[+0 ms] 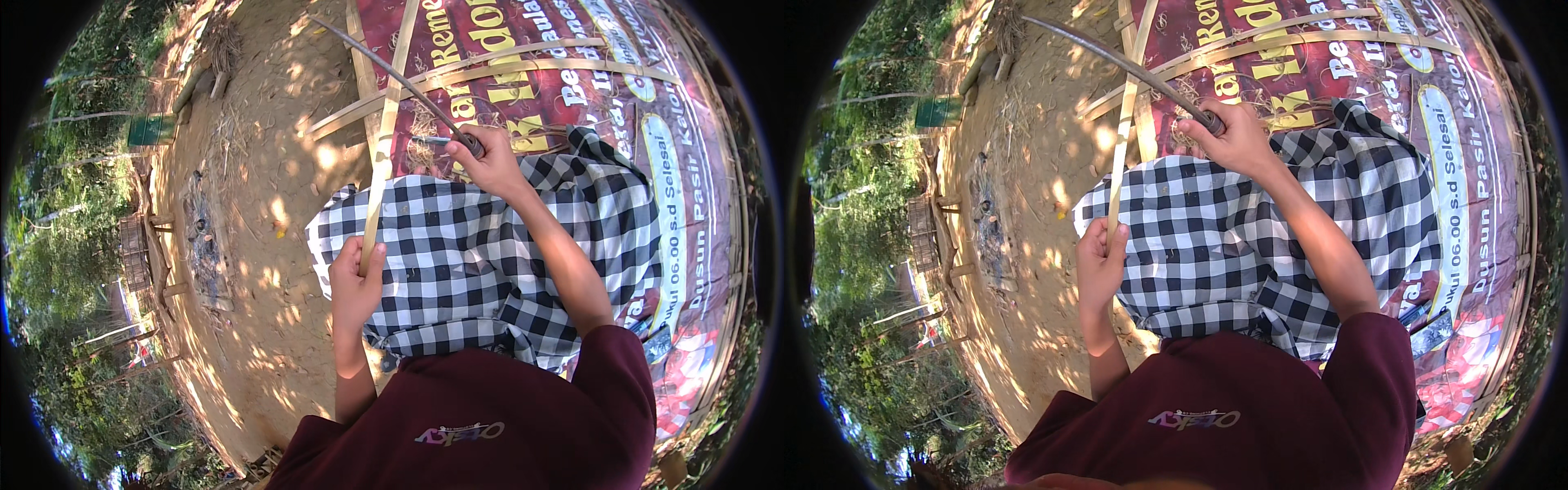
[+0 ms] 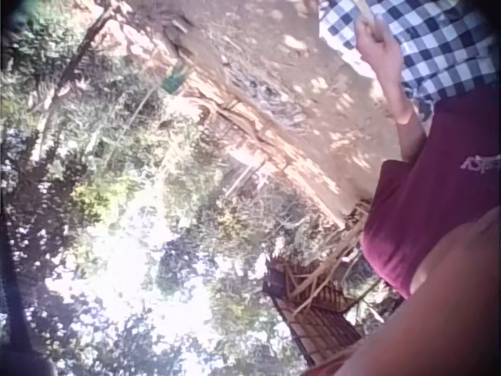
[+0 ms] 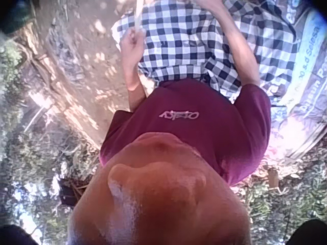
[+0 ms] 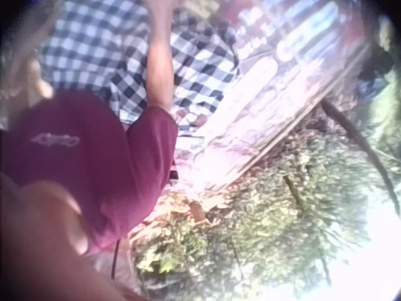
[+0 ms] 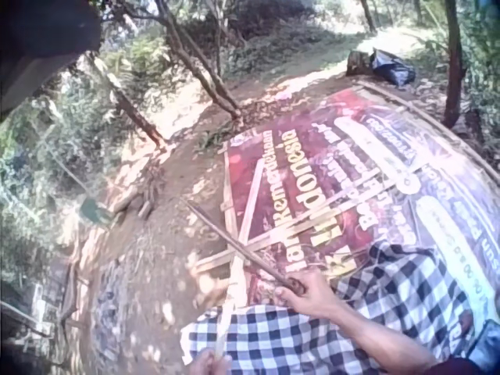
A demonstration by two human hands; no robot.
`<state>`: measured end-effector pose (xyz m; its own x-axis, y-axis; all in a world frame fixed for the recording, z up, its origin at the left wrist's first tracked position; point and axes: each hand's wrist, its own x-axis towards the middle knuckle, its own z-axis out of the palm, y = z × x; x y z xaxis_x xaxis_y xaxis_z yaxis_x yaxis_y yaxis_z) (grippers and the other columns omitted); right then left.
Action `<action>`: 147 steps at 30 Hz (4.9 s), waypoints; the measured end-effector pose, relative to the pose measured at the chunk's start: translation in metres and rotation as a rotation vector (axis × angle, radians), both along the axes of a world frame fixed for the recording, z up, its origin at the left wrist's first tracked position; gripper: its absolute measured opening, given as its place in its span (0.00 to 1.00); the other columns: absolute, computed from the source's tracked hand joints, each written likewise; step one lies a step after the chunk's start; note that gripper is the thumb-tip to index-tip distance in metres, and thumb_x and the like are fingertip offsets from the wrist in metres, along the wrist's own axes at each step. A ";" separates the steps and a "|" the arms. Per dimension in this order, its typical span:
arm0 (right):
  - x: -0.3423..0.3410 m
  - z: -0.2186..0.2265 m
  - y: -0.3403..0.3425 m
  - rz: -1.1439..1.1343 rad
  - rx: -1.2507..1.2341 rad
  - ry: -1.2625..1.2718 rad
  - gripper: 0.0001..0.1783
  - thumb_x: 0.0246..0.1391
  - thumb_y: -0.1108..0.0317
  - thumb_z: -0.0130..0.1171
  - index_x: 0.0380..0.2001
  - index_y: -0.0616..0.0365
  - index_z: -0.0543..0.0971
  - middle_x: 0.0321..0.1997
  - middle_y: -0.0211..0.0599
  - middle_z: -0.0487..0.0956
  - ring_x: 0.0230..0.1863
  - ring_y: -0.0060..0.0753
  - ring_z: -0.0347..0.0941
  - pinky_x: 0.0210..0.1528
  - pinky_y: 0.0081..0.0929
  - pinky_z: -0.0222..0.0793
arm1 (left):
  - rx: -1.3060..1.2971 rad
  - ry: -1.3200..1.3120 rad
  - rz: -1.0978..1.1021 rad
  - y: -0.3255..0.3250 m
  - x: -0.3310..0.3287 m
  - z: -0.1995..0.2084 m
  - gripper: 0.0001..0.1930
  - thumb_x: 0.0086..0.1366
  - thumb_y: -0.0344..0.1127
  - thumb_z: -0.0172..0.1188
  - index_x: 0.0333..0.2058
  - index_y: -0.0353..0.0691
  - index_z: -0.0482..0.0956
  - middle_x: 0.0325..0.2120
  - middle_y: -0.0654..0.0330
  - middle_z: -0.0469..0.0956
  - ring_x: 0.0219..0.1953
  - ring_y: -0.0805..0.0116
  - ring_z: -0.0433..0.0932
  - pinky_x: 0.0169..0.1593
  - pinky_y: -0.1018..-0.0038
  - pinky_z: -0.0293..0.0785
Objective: The person shaves thin strips of bamboo using a large blade, handling one strip at a time.
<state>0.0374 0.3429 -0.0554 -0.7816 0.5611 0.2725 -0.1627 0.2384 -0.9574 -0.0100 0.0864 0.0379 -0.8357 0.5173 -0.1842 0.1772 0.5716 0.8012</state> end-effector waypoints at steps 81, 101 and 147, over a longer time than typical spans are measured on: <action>0.019 0.013 0.011 -0.111 0.282 0.202 0.25 0.48 0.46 0.63 0.25 0.63 0.77 0.13 0.45 0.68 0.16 0.49 0.70 0.20 0.34 0.63 | 0.647 -0.259 -0.002 0.075 -0.047 0.032 0.19 0.74 0.50 0.41 0.28 0.43 0.64 0.12 0.70 0.55 0.12 0.82 0.52 0.13 0.84 0.48; 0.015 0.017 -0.004 -0.101 0.689 0.123 0.32 0.38 0.30 0.61 0.21 0.51 0.77 0.12 0.31 0.73 0.14 0.37 0.72 0.16 0.33 0.63 | 0.304 -0.339 -0.041 0.058 0.003 0.005 0.19 0.74 0.47 0.45 0.24 0.42 0.65 0.10 0.73 0.53 0.10 0.85 0.51 0.12 0.83 0.44; 0.014 0.029 -0.020 -0.009 0.713 0.044 0.28 0.46 0.38 0.61 0.20 0.55 0.76 0.12 0.37 0.73 0.15 0.43 0.73 0.19 0.34 0.67 | 0.355 -0.341 -0.079 0.018 0.014 0.010 0.18 0.75 0.39 0.42 0.23 0.40 0.65 0.10 0.73 0.55 0.12 0.86 0.51 0.17 0.82 0.48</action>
